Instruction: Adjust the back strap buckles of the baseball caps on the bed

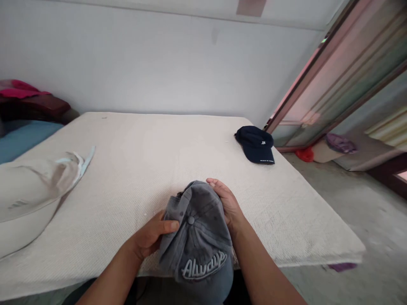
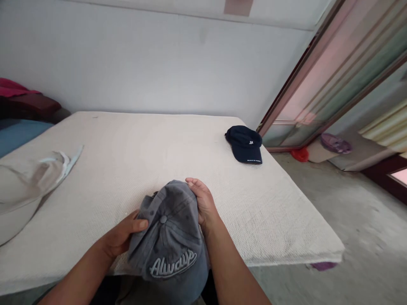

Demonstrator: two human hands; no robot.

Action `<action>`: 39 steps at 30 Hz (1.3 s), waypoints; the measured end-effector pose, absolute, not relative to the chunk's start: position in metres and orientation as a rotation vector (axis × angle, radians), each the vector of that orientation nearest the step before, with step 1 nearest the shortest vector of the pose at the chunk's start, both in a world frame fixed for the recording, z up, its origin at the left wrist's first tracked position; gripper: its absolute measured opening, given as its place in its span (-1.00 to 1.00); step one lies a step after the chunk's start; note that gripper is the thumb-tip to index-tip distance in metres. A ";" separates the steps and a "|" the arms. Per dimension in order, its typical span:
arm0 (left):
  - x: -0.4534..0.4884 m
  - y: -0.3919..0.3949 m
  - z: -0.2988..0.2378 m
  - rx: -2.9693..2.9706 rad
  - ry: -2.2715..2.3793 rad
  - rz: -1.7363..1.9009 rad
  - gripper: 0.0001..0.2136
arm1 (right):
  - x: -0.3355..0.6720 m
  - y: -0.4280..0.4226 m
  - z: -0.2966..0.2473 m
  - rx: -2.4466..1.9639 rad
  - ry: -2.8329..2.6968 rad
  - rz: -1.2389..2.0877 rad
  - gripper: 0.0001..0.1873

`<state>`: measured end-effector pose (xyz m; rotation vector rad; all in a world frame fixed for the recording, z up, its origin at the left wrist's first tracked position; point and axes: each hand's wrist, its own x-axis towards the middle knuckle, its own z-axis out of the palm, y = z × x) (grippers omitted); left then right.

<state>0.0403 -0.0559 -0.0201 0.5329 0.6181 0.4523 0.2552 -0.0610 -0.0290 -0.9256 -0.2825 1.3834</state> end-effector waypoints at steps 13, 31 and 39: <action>0.018 -0.008 -0.009 0.076 0.888 1.220 -0.68 | 0.256 -0.077 -0.040 -1.098 -0.526 1.674 -0.65; 0.008 0.010 -0.025 0.086 0.958 1.087 -0.85 | 0.295 -0.076 -0.046 -0.794 -0.628 1.758 -0.65; 0.024 0.006 -0.037 -0.053 0.855 0.995 -0.79 | 0.331 -0.026 -0.010 -0.838 -0.712 1.383 -0.57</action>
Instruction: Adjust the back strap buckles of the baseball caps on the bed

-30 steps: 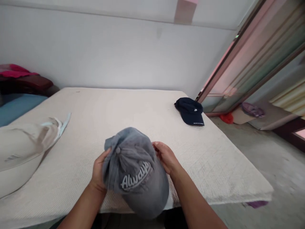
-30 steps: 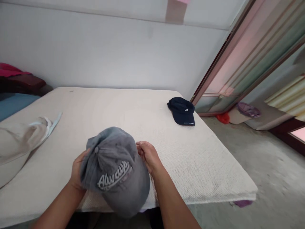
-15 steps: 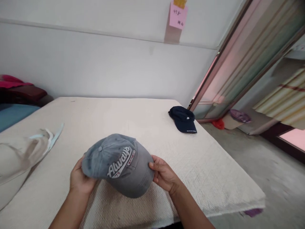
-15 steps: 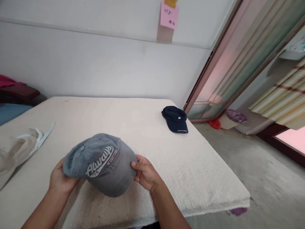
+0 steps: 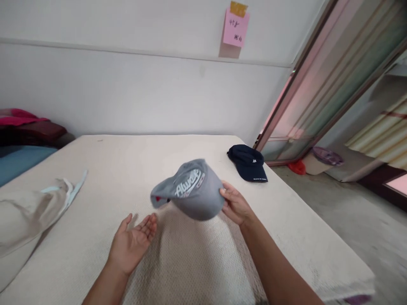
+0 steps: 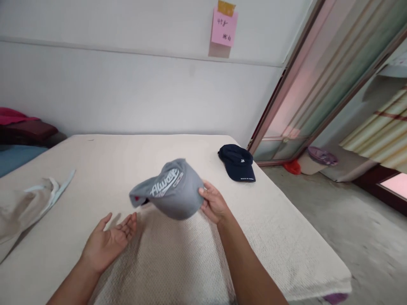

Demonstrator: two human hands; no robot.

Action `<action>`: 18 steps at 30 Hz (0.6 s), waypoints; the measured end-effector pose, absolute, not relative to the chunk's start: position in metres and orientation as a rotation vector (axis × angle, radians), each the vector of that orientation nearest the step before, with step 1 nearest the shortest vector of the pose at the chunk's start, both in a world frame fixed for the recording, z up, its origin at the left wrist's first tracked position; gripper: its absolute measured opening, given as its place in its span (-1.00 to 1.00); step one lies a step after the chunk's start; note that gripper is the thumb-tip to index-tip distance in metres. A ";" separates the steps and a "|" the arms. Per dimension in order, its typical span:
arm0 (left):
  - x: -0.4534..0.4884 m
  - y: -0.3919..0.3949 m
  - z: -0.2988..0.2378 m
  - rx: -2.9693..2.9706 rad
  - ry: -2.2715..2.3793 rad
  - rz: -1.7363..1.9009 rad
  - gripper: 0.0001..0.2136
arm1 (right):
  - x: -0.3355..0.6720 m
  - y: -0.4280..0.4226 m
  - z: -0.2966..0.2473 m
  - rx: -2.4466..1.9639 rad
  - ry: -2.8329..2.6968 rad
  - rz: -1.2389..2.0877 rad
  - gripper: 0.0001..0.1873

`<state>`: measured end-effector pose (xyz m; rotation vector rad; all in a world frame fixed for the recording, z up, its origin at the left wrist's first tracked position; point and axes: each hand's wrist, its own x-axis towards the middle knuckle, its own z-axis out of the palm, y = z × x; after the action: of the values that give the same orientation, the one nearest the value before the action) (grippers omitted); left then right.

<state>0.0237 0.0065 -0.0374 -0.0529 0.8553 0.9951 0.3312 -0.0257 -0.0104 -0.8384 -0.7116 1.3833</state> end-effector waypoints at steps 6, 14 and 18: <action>0.032 0.002 -0.040 0.048 0.888 0.957 -0.86 | 0.388 0.050 -0.004 -0.877 -0.441 0.934 -0.82; 0.040 -0.006 -0.035 0.127 0.951 0.964 -0.85 | 0.433 0.061 -0.079 -1.134 -0.112 0.909 -0.91; 0.041 -0.009 -0.036 0.109 0.932 0.940 -0.85 | 0.439 0.060 -0.083 -1.224 -0.064 0.893 -0.83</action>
<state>0.0407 -0.0086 -0.0357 0.1092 0.9316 0.9398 0.4389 0.0602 -0.0826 -1.2240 -0.0636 0.8929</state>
